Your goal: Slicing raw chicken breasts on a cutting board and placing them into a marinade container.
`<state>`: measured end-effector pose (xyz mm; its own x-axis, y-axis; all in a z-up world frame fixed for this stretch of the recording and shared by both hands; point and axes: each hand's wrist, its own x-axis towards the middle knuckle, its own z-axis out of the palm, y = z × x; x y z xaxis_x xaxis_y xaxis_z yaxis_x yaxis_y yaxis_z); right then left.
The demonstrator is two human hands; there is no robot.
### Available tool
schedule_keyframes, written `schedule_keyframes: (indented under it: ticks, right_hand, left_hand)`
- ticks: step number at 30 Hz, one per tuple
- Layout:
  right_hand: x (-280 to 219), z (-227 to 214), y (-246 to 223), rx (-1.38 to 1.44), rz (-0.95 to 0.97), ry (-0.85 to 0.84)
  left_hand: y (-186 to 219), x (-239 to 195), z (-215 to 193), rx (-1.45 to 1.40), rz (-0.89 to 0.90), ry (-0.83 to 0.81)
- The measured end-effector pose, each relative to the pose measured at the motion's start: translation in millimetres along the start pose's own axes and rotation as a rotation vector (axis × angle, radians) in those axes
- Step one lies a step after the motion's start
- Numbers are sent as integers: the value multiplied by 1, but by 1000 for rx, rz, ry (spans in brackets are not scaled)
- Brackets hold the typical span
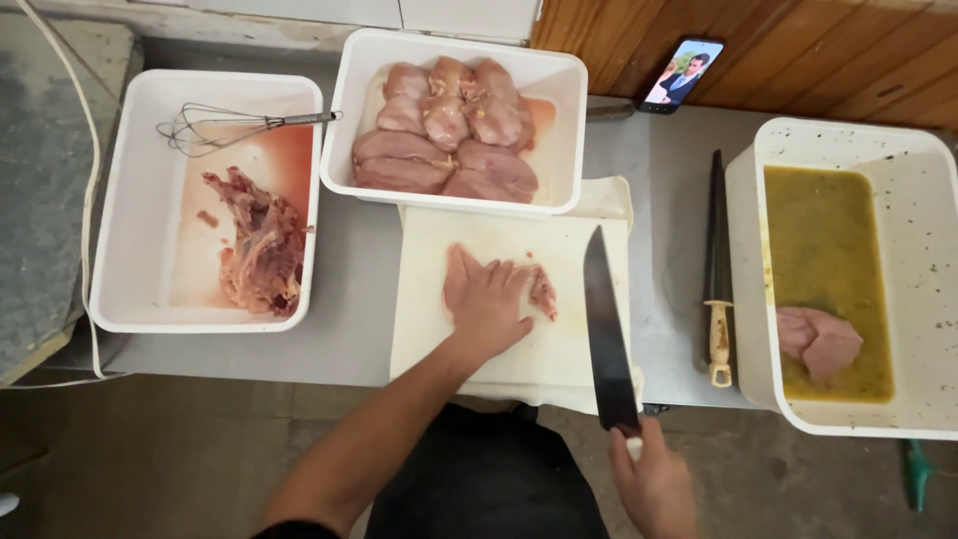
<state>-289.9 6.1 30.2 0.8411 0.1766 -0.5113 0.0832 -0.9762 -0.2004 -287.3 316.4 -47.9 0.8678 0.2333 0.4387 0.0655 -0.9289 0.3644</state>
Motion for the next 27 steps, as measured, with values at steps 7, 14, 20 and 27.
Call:
schedule_keyframes:
  ticks: [7, 14, 20, 27]
  right_hand:
    - [9, 29, 43, 47, 36, 155]
    - [48, 56, 22, 442, -200, 205]
    - [45, 50, 16, 217, -135, 170]
    - [43, 42, 46, 126, -154, 139]
  left_hand:
    - [13, 35, 74, -71, -230, -556]
    - [-14, 30, -48, -337, -467, -76]
    - [-139, -55, -161, 399, -310, 310]
    - [-121, -102, -115, 406, -346, 245]
